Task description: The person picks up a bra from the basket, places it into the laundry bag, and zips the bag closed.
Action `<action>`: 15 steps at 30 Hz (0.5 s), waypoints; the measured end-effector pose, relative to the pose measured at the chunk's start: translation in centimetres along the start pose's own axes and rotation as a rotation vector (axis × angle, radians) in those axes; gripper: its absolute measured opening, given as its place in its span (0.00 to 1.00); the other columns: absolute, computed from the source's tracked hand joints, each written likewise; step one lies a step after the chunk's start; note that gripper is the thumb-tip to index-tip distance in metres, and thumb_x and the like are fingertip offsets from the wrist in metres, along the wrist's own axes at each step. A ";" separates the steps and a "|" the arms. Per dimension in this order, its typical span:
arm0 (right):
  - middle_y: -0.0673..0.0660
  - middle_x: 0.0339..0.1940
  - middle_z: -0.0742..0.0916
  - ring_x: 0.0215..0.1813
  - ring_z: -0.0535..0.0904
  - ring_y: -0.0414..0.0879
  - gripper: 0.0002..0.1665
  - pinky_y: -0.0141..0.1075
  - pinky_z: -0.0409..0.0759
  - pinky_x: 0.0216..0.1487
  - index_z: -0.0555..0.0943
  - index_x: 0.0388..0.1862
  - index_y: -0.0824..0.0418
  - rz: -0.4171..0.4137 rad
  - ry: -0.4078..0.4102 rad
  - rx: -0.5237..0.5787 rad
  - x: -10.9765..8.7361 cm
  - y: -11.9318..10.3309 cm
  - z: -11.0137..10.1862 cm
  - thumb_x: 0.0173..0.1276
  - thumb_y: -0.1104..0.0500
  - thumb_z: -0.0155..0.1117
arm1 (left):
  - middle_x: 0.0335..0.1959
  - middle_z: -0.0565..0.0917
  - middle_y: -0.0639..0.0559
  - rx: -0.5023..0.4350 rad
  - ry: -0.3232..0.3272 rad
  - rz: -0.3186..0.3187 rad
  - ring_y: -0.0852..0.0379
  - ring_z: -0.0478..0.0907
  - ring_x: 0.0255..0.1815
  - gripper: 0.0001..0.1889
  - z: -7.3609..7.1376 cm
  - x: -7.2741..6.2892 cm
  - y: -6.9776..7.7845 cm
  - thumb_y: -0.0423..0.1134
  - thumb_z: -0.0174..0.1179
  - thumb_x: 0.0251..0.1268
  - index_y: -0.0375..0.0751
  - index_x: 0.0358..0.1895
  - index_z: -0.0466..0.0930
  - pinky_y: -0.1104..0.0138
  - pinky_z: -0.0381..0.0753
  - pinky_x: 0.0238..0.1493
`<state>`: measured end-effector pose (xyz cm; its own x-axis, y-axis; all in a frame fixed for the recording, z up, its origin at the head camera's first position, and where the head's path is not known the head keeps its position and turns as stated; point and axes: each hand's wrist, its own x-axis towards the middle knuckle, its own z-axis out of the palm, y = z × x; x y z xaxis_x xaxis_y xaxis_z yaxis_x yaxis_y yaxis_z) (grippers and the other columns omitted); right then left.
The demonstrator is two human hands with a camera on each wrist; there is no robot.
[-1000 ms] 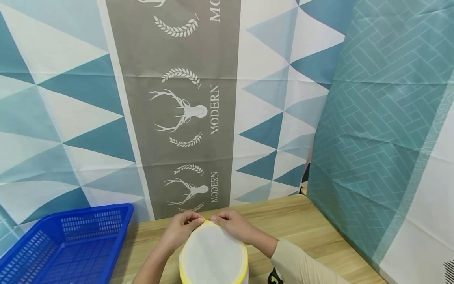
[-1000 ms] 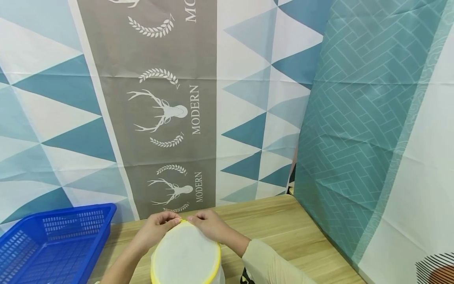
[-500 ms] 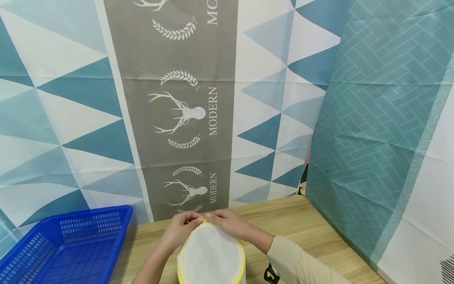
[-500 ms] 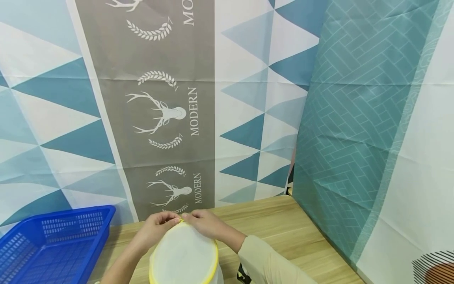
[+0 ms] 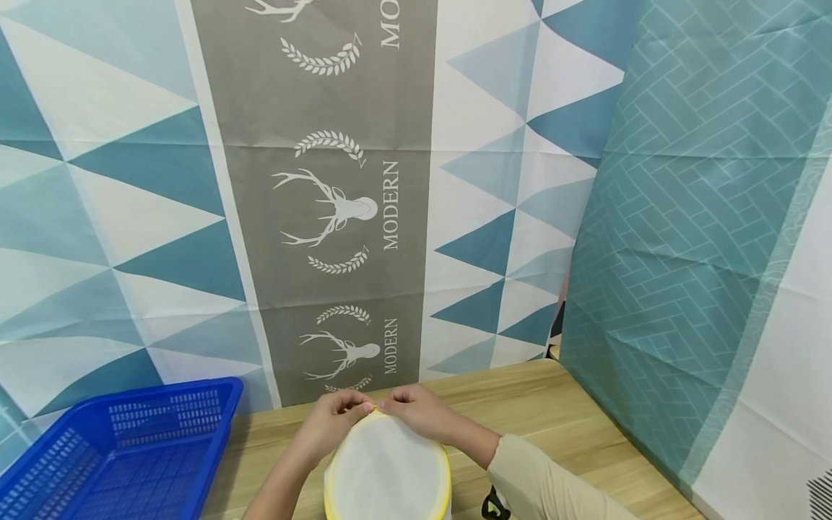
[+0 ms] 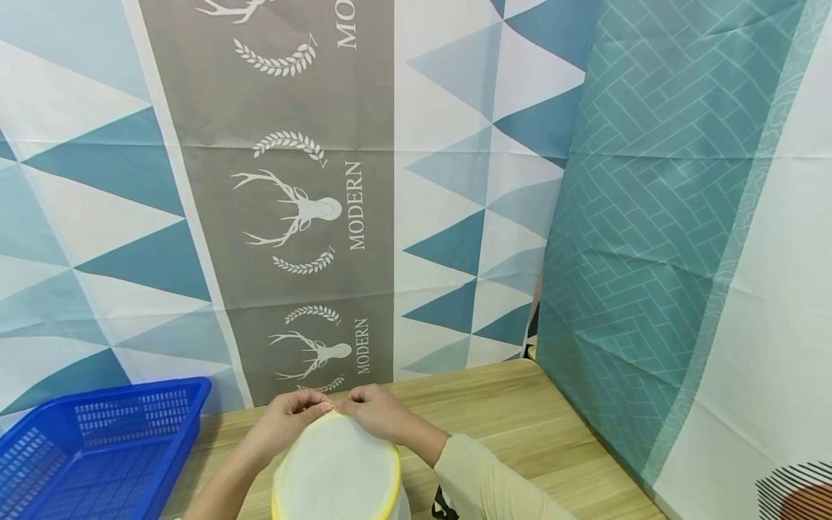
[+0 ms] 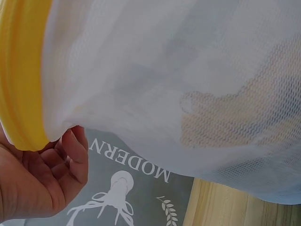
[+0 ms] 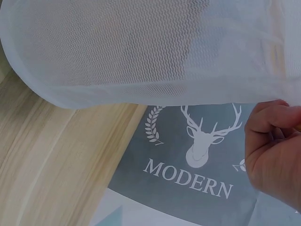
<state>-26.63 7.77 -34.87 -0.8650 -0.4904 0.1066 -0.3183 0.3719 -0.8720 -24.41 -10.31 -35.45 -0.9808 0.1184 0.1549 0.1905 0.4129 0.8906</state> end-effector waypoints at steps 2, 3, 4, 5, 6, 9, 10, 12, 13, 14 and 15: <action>0.48 0.21 0.76 0.19 0.70 0.38 0.17 0.28 0.69 0.19 0.80 0.28 0.66 -0.001 0.003 0.002 0.0 0.0 0.1 0.71 0.56 0.52 | 0.30 0.81 0.50 -0.006 -0.003 0.004 0.58 0.73 0.28 0.07 -0.1 0.0 -0.1 0.38 0.58 0.64 0.37 0.37 0.82 0.68 0.75 0.27; 0.48 0.21 0.76 0.19 0.70 0.38 0.18 0.29 0.69 0.19 0.80 0.28 0.67 -0.001 0.004 0.003 0.0 0.0 0.1 0.71 0.56 0.52 | 0.30 0.81 0.50 -0.010 -0.005 0.006 0.58 0.73 0.28 0.08 -0.1 0.0 -0.2 0.38 0.58 0.64 0.37 0.37 0.82 0.68 0.75 0.27; 0.48 0.21 0.76 0.19 0.70 0.38 0.18 0.29 0.69 0.19 0.80 0.28 0.67 -0.001 0.007 0.006 0.1 0.0 0.1 0.71 0.55 0.52 | 0.30 0.81 0.50 -0.013 -0.008 0.009 0.58 0.73 0.28 0.08 -0.1 0.0 -0.2 0.38 0.58 0.64 0.37 0.37 0.82 0.68 0.75 0.27; 0.48 0.20 0.76 0.19 0.70 0.38 0.18 0.29 0.69 0.19 0.80 0.29 0.67 0.000 0.008 0.009 0.1 0.0 0.1 0.71 0.55 0.52 | 0.30 0.81 0.50 -0.016 -0.011 0.009 0.58 0.73 0.28 0.08 -0.2 0.0 -0.3 0.38 0.58 0.64 0.37 0.38 0.82 0.68 0.75 0.28; 0.48 0.20 0.76 0.18 0.70 0.38 0.18 0.29 0.70 0.19 0.80 0.29 0.67 0.001 0.011 0.013 0.1 0.0 0.2 0.71 0.55 0.52 | 0.30 0.81 0.50 -0.020 -0.012 0.009 0.58 0.73 0.28 0.08 -0.2 0.0 -0.3 0.38 0.57 0.65 0.37 0.38 0.82 0.68 0.75 0.28; 0.47 0.20 0.76 0.18 0.70 0.38 0.18 0.29 0.70 0.19 0.80 0.29 0.67 0.009 0.016 0.020 0.2 0.1 0.3 0.71 0.55 0.53 | 0.30 0.81 0.50 -0.026 -0.012 0.004 0.58 0.73 0.29 0.09 -0.3 0.0 -0.4 0.38 0.57 0.65 0.36 0.39 0.82 0.68 0.75 0.28; 0.47 0.20 0.76 0.18 0.70 0.38 0.18 0.29 0.70 0.19 0.81 0.29 0.67 0.011 0.018 0.024 0.2 0.2 0.3 0.71 0.54 0.53 | 0.30 0.81 0.50 -0.027 -0.011 0.002 0.58 0.73 0.29 0.09 -0.4 0.0 -0.5 0.38 0.57 0.65 0.36 0.39 0.82 0.68 0.75 0.28; 0.47 0.20 0.76 0.18 0.71 0.37 0.19 0.28 0.70 0.18 0.80 0.29 0.67 0.014 0.017 0.028 0.2 0.2 0.3 0.71 0.54 0.53 | 0.30 0.81 0.50 -0.029 -0.011 -0.004 0.58 0.74 0.29 0.09 -0.4 0.0 -0.5 0.38 0.57 0.65 0.36 0.39 0.82 0.68 0.75 0.29; 0.48 0.19 0.76 0.18 0.71 0.37 0.19 0.28 0.70 0.18 0.80 0.29 0.67 0.013 0.014 0.029 0.2 0.2 0.3 0.71 0.54 0.53 | 0.30 0.81 0.50 -0.029 -0.012 -0.005 0.58 0.74 0.29 0.09 -0.4 0.0 -0.6 0.38 0.57 0.65 0.36 0.39 0.81 0.68 0.75 0.29; 0.48 0.19 0.76 0.18 0.71 0.37 0.19 0.28 0.70 0.18 0.80 0.28 0.67 0.013 0.013 0.032 0.2 0.2 0.3 0.71 0.54 0.53 | 0.30 0.81 0.50 -0.029 -0.013 -0.007 0.58 0.74 0.29 0.09 -0.4 0.0 -0.6 0.38 0.57 0.65 0.36 0.39 0.81 0.68 0.75 0.28; 0.48 0.19 0.76 0.18 0.71 0.37 0.19 0.28 0.70 0.18 0.80 0.28 0.68 0.012 0.010 0.033 0.1 0.2 0.3 0.71 0.54 0.53 | 0.30 0.81 0.50 -0.031 -0.015 -0.009 0.58 0.74 0.29 0.09 -0.4 0.0 -0.6 0.38 0.57 0.65 0.36 0.39 0.81 0.68 0.75 0.28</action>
<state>-26.69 7.52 -35.14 -0.8725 -0.4783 0.1003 -0.2947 0.3511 -0.8887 -24.52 -10.94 -35.78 -0.9817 0.1282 0.1408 0.1802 0.3857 0.9049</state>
